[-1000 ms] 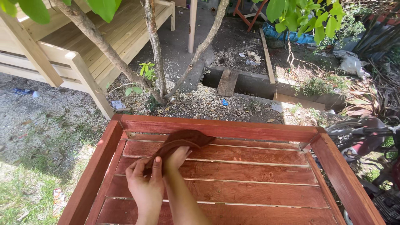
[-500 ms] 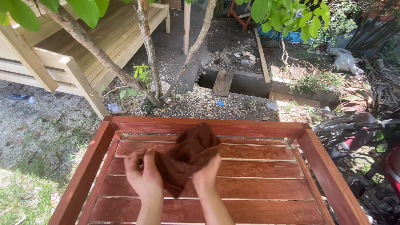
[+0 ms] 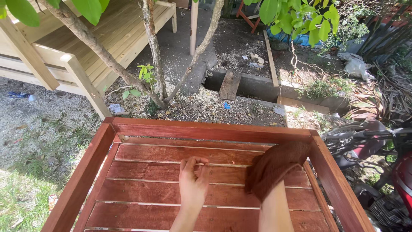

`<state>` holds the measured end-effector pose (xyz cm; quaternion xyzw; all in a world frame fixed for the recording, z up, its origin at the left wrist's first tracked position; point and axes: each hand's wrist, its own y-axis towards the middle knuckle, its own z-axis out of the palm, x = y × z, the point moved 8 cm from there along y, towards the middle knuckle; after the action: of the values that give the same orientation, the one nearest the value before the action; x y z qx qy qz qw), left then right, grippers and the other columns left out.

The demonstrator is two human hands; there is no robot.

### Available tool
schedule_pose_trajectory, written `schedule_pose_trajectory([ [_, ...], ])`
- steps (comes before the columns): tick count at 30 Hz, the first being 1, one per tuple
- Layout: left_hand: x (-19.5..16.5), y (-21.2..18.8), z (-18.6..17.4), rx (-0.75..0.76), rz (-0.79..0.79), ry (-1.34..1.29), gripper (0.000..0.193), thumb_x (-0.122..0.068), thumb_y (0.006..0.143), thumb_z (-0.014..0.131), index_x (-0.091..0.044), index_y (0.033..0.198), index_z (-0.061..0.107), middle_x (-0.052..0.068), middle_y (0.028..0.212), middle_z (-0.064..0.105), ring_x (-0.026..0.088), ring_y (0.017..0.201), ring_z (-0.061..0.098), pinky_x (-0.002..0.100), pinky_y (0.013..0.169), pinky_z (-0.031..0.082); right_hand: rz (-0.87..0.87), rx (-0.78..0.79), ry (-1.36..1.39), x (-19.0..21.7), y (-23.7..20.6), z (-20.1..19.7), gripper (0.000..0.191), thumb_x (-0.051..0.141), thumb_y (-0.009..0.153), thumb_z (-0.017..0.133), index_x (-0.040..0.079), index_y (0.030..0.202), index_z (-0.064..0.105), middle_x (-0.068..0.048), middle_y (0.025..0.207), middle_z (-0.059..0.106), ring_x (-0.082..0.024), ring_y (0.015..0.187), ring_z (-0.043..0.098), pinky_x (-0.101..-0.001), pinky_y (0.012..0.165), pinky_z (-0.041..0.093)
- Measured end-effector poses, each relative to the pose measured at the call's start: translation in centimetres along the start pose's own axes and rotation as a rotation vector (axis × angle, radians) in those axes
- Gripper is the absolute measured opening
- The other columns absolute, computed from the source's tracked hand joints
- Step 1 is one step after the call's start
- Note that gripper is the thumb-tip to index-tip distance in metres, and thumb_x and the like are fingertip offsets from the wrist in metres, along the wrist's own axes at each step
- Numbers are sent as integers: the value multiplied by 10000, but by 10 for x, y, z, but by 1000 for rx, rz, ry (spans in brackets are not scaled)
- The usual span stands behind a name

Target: The person wipes a reddish-brown wood stain onto an unfinished wooden shelf unit using a brown cloth, working over the frame, rails, and slats. They rotate and reposition the shelf to reach different sides, wiping the legs, edges, and top surface until the wood is coated.

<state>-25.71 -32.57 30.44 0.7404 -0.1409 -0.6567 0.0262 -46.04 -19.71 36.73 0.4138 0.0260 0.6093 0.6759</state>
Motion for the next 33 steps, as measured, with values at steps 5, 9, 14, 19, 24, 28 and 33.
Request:
schedule_pose_trajectory([
  [5,45,10,-29,34,-172,83,134,-70,840,662,-94,955,728,41,969,619,173,796,621,322,708,529,-130,-89,-686,-74,70,-35,406,100,909,615,18,1307,608,-137,1281,633,-288,1198,592,-447,1047,491],
  [9,71,21,-67,-60,-179,-46,114,-83,856,685,-69,963,723,32,977,634,139,813,650,303,710,533,-27,-133,-1092,-169,49,-51,407,113,900,622,22,1296,610,-136,1280,632,-290,1201,589,-452,1048,486],
  [14,91,32,-101,-156,-163,-38,109,-72,902,681,-55,1004,715,51,1002,614,139,847,608,288,737,493,247,-163,-1053,-248,-26,-29,409,128,888,630,27,1283,613,-135,1278,631,-294,1205,584,-458,1050,480],
  [19,91,33,-121,-197,-98,-125,139,-34,914,659,-29,1050,689,50,998,635,112,865,596,261,743,473,607,-146,-682,-285,-115,54,410,144,876,638,32,1270,616,-133,1277,630,-297,1209,579,-464,1052,473],
  [24,96,36,-156,-237,-190,-298,159,2,947,626,-13,1099,670,49,984,686,94,769,550,244,635,414,914,-119,-368,-292,-193,132,412,160,864,646,37,1257,618,-132,1276,629,-300,1213,575,-471,1054,467],
  [28,84,35,-185,-299,-82,-302,154,23,940,617,-10,1084,656,39,987,685,63,862,627,209,742,496,1147,-60,-129,-294,-251,192,414,172,854,652,41,1246,620,-131,1275,628,-303,1216,571,-476,1055,462],
  [33,81,31,-197,-361,-120,-328,184,62,913,615,-7,1077,663,37,983,645,91,815,563,237,675,450,1540,80,307,-295,-297,213,417,188,843,661,46,1233,623,-130,1274,627,-306,1220,567,-482,1057,456],
])
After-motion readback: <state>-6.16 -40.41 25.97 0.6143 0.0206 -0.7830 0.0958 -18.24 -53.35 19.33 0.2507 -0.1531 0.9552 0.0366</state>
